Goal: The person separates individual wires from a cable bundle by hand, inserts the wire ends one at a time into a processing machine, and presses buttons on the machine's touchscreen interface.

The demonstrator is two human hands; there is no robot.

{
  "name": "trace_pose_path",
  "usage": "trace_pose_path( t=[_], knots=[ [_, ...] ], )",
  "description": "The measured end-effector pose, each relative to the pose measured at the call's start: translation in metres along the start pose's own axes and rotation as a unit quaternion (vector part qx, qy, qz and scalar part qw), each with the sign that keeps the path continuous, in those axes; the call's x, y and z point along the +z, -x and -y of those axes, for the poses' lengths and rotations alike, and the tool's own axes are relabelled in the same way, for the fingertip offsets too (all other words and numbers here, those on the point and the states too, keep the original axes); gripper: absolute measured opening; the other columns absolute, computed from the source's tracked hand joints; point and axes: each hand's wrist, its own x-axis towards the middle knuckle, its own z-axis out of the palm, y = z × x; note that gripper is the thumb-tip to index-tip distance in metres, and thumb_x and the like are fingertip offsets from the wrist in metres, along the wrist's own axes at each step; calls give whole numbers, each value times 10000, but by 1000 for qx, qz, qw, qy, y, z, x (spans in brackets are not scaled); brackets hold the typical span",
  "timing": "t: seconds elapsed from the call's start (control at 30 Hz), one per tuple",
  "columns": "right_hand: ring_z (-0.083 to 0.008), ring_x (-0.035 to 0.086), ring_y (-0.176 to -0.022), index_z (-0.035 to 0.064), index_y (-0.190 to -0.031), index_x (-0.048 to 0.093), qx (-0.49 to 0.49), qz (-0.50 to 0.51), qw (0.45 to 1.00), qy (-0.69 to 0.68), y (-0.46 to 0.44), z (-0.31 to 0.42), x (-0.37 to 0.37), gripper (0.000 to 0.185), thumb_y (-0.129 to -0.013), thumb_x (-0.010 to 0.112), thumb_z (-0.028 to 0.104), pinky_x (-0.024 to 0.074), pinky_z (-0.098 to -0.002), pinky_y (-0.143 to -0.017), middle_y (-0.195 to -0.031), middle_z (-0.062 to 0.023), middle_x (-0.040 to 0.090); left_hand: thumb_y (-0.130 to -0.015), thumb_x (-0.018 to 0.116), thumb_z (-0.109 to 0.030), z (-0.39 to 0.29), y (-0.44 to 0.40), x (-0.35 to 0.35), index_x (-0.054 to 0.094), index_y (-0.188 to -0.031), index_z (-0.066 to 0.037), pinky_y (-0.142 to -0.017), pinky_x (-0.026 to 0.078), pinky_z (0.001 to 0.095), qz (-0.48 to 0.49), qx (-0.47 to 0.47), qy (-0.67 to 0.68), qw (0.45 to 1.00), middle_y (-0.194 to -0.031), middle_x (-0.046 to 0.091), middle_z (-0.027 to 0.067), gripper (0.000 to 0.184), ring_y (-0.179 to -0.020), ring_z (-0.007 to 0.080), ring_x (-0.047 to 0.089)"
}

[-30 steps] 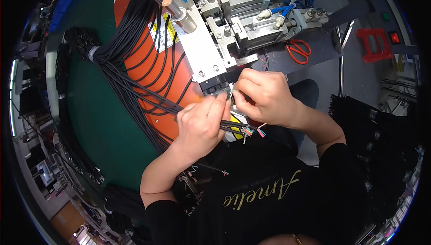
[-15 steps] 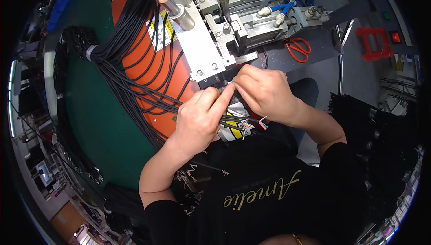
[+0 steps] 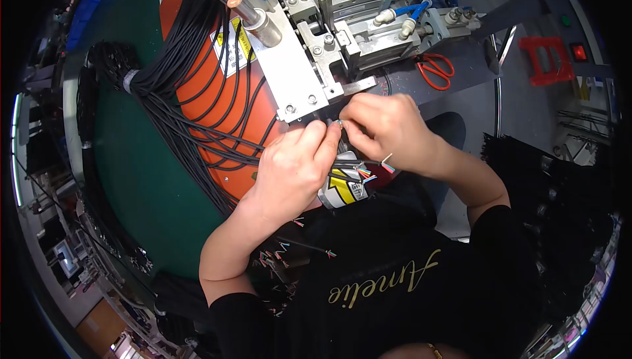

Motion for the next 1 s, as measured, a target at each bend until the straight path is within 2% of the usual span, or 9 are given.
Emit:
trace_pose_path(
  t=[0.13,0.23,0.27,0.4,0.5,0.63,0.73,0.9,1.0],
  knots=[
    [-101,521,-477,-10,-790,640,94,46,978,-179,-3,-8,0,54,-786,659,40,399,-265,-466,-563,-52,544,-620,648,41,2,10,-2,687,-1084,-67,-667,504,378,-28,-76,74,994,-874,589,91,478,-761,266,603],
    [-59,467,-472,-18,-789,635,118,42,969,-213,-2,-8,2,65,-809,655,41,365,-248,-458,-550,-28,519,-673,680,26,13,32,-2,693,-997,-19,-700,468,368,-89,-118,83,986,-852,577,89,327,-771,255,592],
    [-221,615,-520,-2,-778,654,162,71,959,-221,-2,-7,-2,78,-792,657,74,466,-325,-516,-603,-113,618,-680,695,29,15,37,-4,691,-996,-11,-696,451,367,-83,-120,73,987,-859,573,99,319,-776,256,586],
    [-144,568,-480,-2,-898,673,147,35,978,-141,4,-6,-4,95,-823,668,55,443,-303,-493,-612,-56,613,-730,703,24,8,39,0,681,-1014,-8,-684,447,352,-81,-152,9,985,-799,574,82,286,-741,250,587],
    [-89,550,-516,7,-1052,660,154,55,947,-277,12,9,-14,256,-797,685,13,427,-270,-502,-724,-38,629,-780,710,-3,9,38,2,656,-1001,-12,-625,458,347,-77,-173,-30,981,-738,587,70,227,-668,246,605],
    [-63,582,-685,-1,-1100,644,-35,19,952,-304,13,10,-4,281,-822,682,-3,455,-218,-598,-874,-54,631,-814,725,-50,12,38,6,618,-960,-30,-515,472,344,-82,-208,86,971,-759,661,101,182,-592,255,637],
    [-59,596,-741,-9,-1127,617,75,14,924,-375,17,16,2,264,-866,657,-4,466,-208,-641,-909,-50,635,-810,730,-49,7,34,-4,635,-981,-19,-544,497,351,-66,-171,232,955,-750,649,116,199,-599,274,642],
    [-60,606,-731,-41,-1174,550,209,-11,766,-608,17,21,5,243,-940,592,4,490,-202,-647,-891,-58,624,-828,705,-12,-4,28,-6,646,-987,6,-523,492,342,-106,-131,270,948,-728,634,132,170,-611,267,648],
    [-56,589,-689,-42,-1125,590,217,2,784,-581,18,16,4,180,-960,573,28,478,-193,-617,-852,-49,622,-841,696,-7,-7,19,-6,653,-971,10,-518,487,331,-91,-140,315,934,-734,633,133,137,-612,255,648]
  ],
)
